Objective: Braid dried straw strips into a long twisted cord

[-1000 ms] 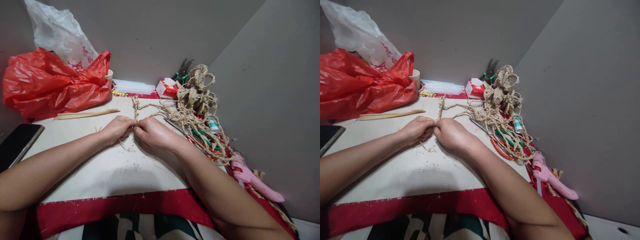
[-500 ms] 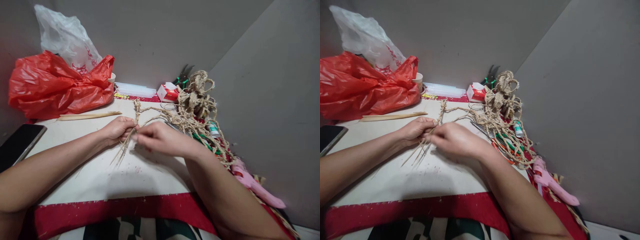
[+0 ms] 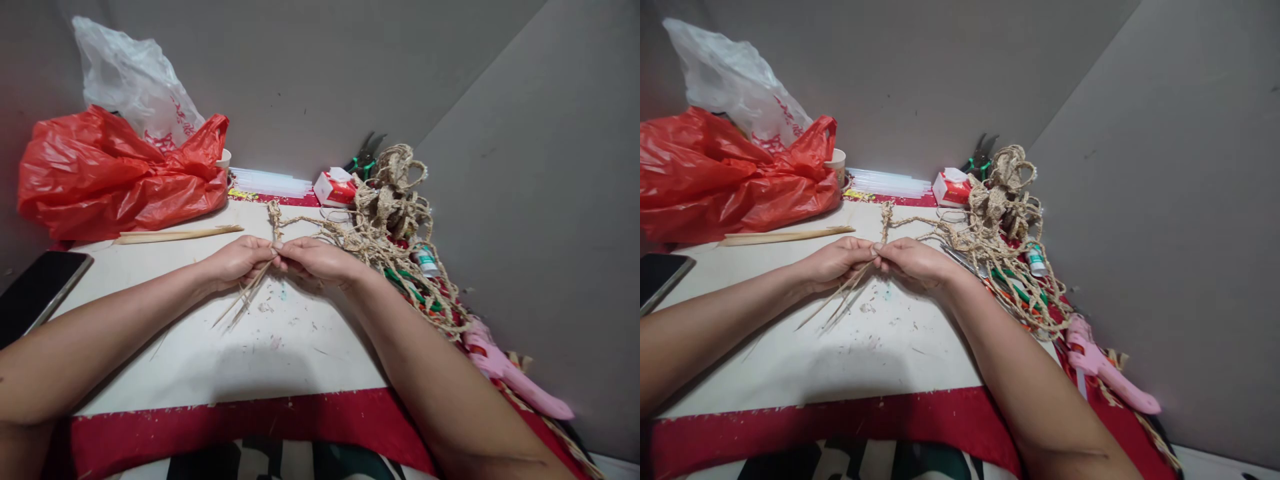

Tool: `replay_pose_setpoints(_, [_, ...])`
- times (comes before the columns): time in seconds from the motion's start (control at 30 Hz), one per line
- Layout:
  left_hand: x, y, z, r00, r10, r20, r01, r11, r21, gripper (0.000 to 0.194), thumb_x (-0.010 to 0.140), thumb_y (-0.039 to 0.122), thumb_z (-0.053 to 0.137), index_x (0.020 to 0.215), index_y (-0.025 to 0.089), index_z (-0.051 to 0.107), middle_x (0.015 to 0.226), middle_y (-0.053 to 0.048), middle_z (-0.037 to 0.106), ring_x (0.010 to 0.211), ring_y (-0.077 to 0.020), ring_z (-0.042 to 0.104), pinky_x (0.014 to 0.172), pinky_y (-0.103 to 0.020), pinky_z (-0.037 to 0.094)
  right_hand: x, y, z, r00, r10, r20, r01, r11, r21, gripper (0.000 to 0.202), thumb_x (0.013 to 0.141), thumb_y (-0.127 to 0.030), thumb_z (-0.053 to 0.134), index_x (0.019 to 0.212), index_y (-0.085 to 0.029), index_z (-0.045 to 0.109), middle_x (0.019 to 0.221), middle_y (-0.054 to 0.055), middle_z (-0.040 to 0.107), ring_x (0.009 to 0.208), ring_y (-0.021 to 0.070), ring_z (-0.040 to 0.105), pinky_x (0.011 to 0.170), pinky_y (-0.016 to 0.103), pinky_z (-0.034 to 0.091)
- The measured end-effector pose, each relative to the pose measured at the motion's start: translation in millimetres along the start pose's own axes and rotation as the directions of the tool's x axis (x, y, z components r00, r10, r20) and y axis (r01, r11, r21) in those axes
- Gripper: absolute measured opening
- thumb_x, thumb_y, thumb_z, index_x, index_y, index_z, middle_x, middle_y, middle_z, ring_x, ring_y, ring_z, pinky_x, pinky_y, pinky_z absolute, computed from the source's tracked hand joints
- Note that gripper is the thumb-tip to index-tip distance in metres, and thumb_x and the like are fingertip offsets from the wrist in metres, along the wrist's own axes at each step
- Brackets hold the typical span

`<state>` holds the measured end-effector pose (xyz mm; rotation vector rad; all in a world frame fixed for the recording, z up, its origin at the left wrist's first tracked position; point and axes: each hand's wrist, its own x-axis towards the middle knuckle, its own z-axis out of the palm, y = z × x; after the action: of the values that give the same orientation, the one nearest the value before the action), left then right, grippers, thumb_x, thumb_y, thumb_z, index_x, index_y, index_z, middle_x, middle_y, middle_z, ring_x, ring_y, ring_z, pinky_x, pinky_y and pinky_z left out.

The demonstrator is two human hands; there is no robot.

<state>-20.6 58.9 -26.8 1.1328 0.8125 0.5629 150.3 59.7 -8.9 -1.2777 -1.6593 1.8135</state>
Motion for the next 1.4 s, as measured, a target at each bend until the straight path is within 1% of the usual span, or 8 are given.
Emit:
replay_pose_setpoints(0.17, [0.0, 5.0, -4.2, 0.997, 0.075, 0.010, -0.075, 0.973, 0.216, 0.018, 0.083, 0.027, 0.051, 0.071, 0.014, 0.057, 0.044, 0.008, 0.028, 0.037, -0.0047, 0.019, 0.037, -0.020, 0.014, 4.1, 6.6, -6.3, 0.995, 0.009, 0.096, -0.033, 0.969, 0.247, 0.025, 0.081, -0.034, 0.058, 0.068, -0.013, 0.054, 0.044, -0.010, 0.028, 0.034, 0.0024, 0.016, 0.030, 0.016, 0.011])
replay_pose_setpoints(0.3, [-1.5, 9.3, -8.2, 0.989, 0.147, 0.022, -0.142, 0.894, 0.426, 0.020, 0.083, 0.026, 0.047, 0.077, 0.012, 0.060, 0.049, 0.006, 0.037, 0.043, -0.0064, 0.029, 0.045, -0.021, 0.025, 5.0, 4.9, 1.5, 1.000, 0.016, -0.002, -0.015, 0.959, 0.282, 0.027, 0.080, -0.026, 0.055, 0.057, -0.015, 0.047, 0.039, -0.010, 0.026, 0.032, 0.0022, 0.014, 0.030, 0.016, 0.010])
replay_pose_setpoints(0.53, [-5.0, 7.4, -5.8, 0.923, 0.386, -0.013, -0.152, 0.394, 0.906, 0.029, 0.086, 0.025, 0.037, 0.071, 0.014, 0.059, 0.062, -0.002, 0.055, 0.059, -0.0136, 0.048, 0.057, -0.026, 0.033, 3.6, -1.6, 17.4, 0.967, 0.074, -0.244, -0.018, 0.975, 0.222, 0.028, 0.080, -0.019, 0.049, 0.052, -0.015, 0.048, 0.033, -0.009, 0.026, 0.028, 0.0031, 0.016, 0.030, 0.018, 0.011])
replay_pose_setpoints(0.77, [-20.6, 1.2, 16.4, 0.910, 0.400, -0.106, 0.128, -0.028, 0.991, 0.034, 0.090, 0.032, 0.032, 0.094, 0.014, 0.061, 0.069, -0.011, 0.064, 0.065, -0.0252, 0.061, 0.058, -0.032, 0.037, 2.8, 0.1, 31.2, 0.959, 0.055, -0.278, 0.034, 0.952, 0.305, 0.033, 0.075, -0.016, 0.051, 0.044, -0.018, 0.038, 0.032, -0.007, 0.028, 0.029, 0.0032, 0.018, 0.030, 0.019, 0.012])
replay_pose_setpoints(0.9, [-27.9, -3.5, 28.2, 0.923, 0.383, -0.042, 0.132, -0.212, 0.968, 0.030, 0.086, 0.016, 0.033, 0.101, 0.008, 0.058, 0.067, -0.014, 0.064, 0.064, -0.0284, 0.063, 0.054, -0.032, 0.038, 4.3, 5.0, 36.7, 0.956, 0.054, -0.290, 0.059, 0.928, 0.369, 0.038, 0.074, -0.021, 0.056, 0.044, -0.018, 0.033, 0.032, -0.008, 0.028, 0.029, 0.0024, 0.019, 0.030, 0.018, 0.011])
replay_pose_setpoints(1.0, [-31.1, -5.5, 34.1, 0.925, 0.378, -0.045, 0.124, -0.186, 0.975, 0.028, 0.082, 0.009, 0.035, 0.100, 0.005, 0.057, 0.069, -0.016, 0.063, 0.065, -0.0271, 0.063, 0.055, -0.030, 0.039, 5.9, 7.4, 38.4, 0.957, 0.075, -0.280, 0.053, 0.904, 0.424, 0.037, 0.074, -0.021, 0.055, 0.044, -0.018, 0.033, 0.033, -0.008, 0.027, 0.029, 0.0017, 0.018, 0.030, 0.017, 0.010])
replay_pose_setpoints(1.2, [-36.4, -13.1, 42.3, 0.925, 0.378, -0.035, 0.004, 0.083, 0.997, 0.016, 0.080, 0.012, 0.043, 0.088, 0.009, 0.057, 0.068, -0.012, 0.058, 0.066, -0.0244, 0.059, 0.058, -0.030, 0.037, 6.4, 6.0, 32.0, 0.979, 0.123, -0.163, -0.038, 0.893, 0.447, 0.014, 0.070, -0.017, 0.058, 0.057, -0.011, 0.053, 0.035, -0.010, 0.027, 0.032, 0.0010, 0.014, 0.031, 0.015, 0.009])
replay_pose_setpoints(1.4, [-44.6, -12.6, 42.2, 0.901, 0.394, 0.181, -0.280, 0.210, 0.937, 0.019, 0.083, 0.032, 0.047, 0.074, 0.017, 0.054, 0.059, -0.005, 0.051, 0.058, -0.0183, 0.049, 0.062, -0.031, 0.035, 5.1, 4.8, 16.9, 0.992, 0.040, -0.123, 0.023, 0.883, 0.470, 0.011, 0.068, -0.018, 0.063, 0.064, -0.009, 0.056, 0.039, -0.012, 0.022, 0.036, 0.0005, 0.011, 0.032, 0.013, 0.009])
